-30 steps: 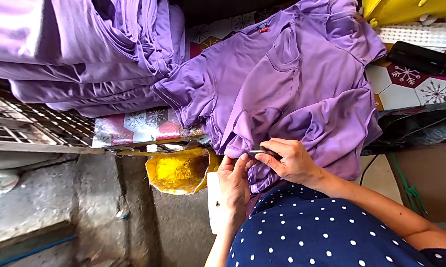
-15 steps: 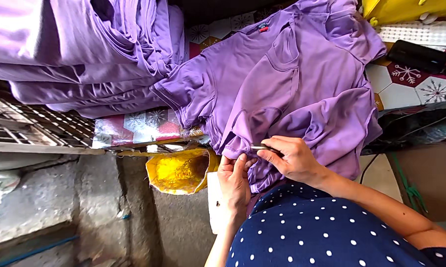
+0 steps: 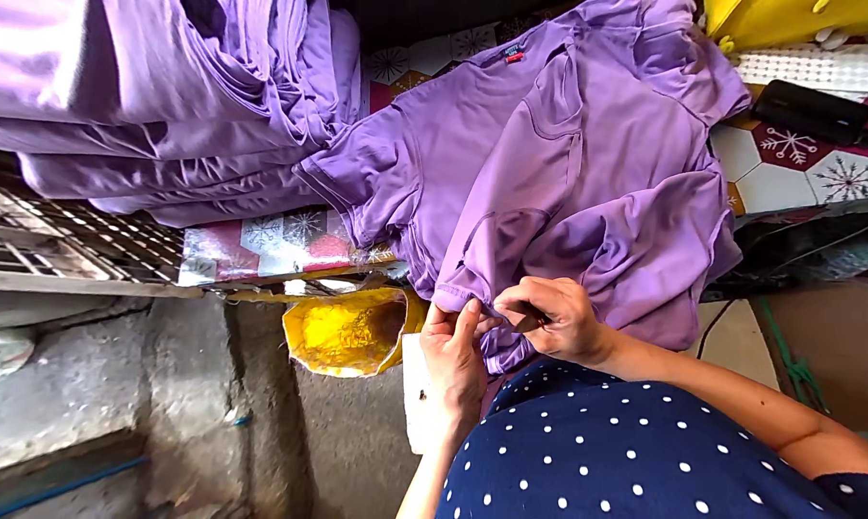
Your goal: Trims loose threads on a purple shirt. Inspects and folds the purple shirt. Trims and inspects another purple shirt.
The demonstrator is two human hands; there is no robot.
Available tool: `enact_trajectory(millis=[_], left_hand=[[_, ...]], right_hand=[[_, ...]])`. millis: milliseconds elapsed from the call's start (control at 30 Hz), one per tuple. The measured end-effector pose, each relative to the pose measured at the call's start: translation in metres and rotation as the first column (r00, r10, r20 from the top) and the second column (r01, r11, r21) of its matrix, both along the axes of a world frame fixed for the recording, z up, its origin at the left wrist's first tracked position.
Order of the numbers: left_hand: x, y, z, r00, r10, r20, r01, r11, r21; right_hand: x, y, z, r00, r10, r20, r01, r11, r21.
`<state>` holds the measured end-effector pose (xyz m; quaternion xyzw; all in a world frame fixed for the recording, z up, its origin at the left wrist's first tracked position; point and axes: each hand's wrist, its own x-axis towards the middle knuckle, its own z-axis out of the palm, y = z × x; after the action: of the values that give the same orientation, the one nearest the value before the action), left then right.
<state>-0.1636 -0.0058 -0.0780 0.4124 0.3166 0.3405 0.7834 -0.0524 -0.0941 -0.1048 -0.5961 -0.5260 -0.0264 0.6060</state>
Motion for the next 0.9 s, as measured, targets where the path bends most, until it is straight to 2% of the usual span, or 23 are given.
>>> enact_trajectory(millis=[100,233,300,367,400,467,567,667,767,900], left_hand=[[0.002,0.001,0.004,1.0,0.029,0.005,-0.028,0.997,-0.067],[0.002,0.002,0.005,0.998,0.051,0.022,-0.049,0.995,-0.09],[0.003,0.002,0.004,0.997,0.067,0.029,-0.064,0.993,-0.101],[0.005,0.004,0.003,0.997,0.07,0.031,-0.066,0.99,-0.124],[0.006,0.004,0.004,0.997,0.068,0.028,-0.064,0.989,-0.133],[0.007,0.005,0.005,0.997,0.069,0.025,-0.065,0.988,-0.142],[0.006,0.005,0.008,0.998,0.07,0.012,-0.067,0.988,-0.141],[0.004,0.004,0.006,0.998,0.061,0.03,-0.057,0.991,-0.119],[0.004,0.003,0.003,0.998,0.043,0.044,-0.039,0.996,-0.077],[0.004,0.003,0.003,0.999,0.027,0.018,-0.027,1.0,-0.014]], right_hand=[[-0.001,-0.006,0.0,1.0,0.005,0.002,-0.005,1.0,-0.006],[-0.001,-0.01,0.001,0.996,-0.003,-0.084,-0.001,0.999,-0.048],[-0.003,-0.012,0.004,0.991,0.133,-0.01,-0.133,0.987,-0.085],[-0.011,-0.012,0.003,0.946,0.311,0.094,-0.299,0.946,-0.123],[-0.015,-0.011,0.001,0.929,0.35,0.123,-0.335,0.934,-0.126],[-0.017,-0.01,-0.001,0.953,0.295,0.063,-0.288,0.953,-0.097],[-0.006,-0.011,0.002,0.99,0.058,-0.127,-0.074,0.988,-0.132],[0.003,-0.012,0.004,0.994,-0.092,-0.055,0.074,0.959,-0.274],[0.004,-0.01,0.003,0.994,-0.11,0.01,0.107,0.93,-0.352],[0.007,-0.008,-0.002,0.998,-0.049,-0.029,0.036,0.942,-0.333]])
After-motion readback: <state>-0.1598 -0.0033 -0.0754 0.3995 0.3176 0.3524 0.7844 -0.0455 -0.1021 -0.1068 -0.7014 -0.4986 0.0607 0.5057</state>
